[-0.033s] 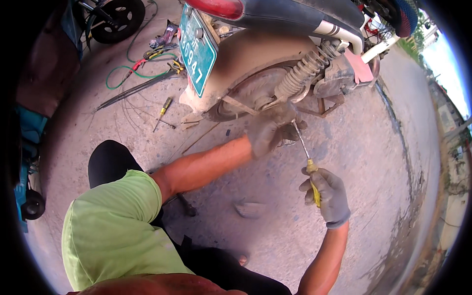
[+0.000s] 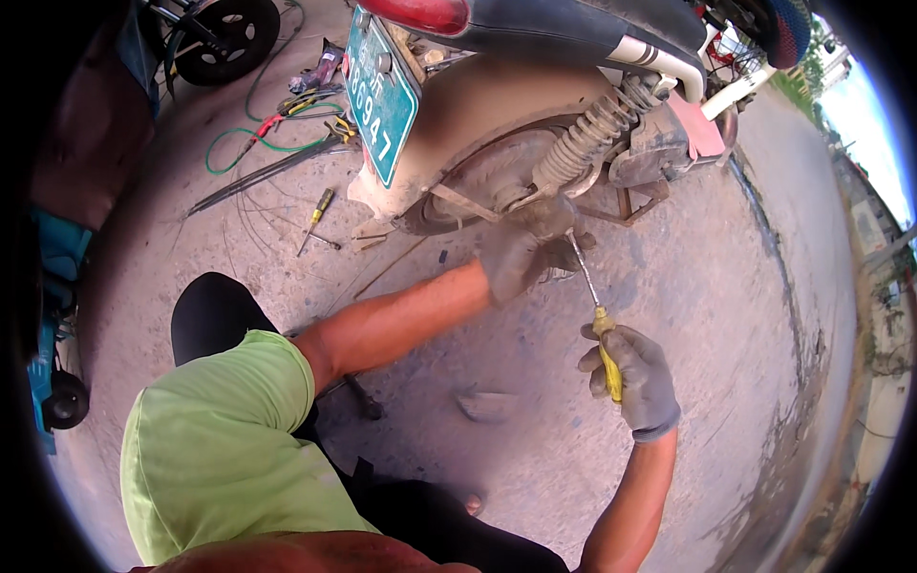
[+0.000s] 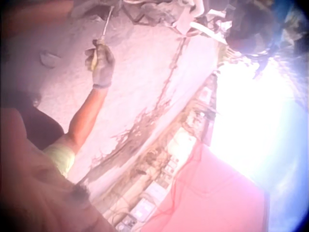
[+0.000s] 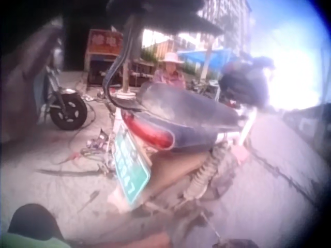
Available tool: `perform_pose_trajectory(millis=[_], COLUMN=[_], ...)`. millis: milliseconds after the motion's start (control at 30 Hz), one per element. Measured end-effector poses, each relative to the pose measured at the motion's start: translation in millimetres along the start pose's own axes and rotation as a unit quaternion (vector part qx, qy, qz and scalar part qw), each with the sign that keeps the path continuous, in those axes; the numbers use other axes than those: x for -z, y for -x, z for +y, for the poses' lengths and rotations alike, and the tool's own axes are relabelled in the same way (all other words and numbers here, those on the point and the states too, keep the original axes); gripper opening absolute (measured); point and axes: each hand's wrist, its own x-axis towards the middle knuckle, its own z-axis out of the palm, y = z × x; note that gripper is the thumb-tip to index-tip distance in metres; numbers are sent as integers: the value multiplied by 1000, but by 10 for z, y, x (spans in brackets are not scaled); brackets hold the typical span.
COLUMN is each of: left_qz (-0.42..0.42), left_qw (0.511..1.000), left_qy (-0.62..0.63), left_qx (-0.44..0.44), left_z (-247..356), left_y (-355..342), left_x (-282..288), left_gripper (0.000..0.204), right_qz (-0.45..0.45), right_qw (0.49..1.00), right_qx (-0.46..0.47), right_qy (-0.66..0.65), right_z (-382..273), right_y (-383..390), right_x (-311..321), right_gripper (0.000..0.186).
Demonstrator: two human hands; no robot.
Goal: The person uses a screwdriver to pry and remove a plastic component from the rear of a motorized vehicle while wearing gloves.
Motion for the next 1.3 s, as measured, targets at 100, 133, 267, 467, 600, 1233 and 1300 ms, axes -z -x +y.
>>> perform_pose_trajectory(millis=[100, 133, 267, 467, 600, 1233, 1300], left_qz=[9, 5, 10, 12, 22, 50, 42], left_qw=[999, 998, 996, 999, 999, 970, 965], left_qy=[-33, -65, -84, -39, 26, -215, -232], left_qx=[-7, -13, 1, 5, 34, 101, 118], left_z=[11, 7, -41, -65, -55, -106, -119], left_y=[-45, -69, -77, -40, 29, 373, 369], left_x=[80, 132, 280, 244, 220, 329, 401], left_gripper=[18, 18, 25, 27, 28, 38, 40], right_qz=[-28, -24, 136, 210, 168, 126, 122], right_qw=[999, 1000, 966, 928, 968, 988, 990], right_qx=[-7, 0, 117, 210, 138, 76, 66], right_qy=[-31, -20, 185, 226, 123, 39, 28], right_z=[79, 101, 301, 557, 473, 573, 514], right_y=[-54, -78, -185, -307, -314, -506, -525], right_x=[-12, -16, -237, -366, -464, -533, -585], right_gripper=[36, 37, 33, 30, 27, 30, 30])
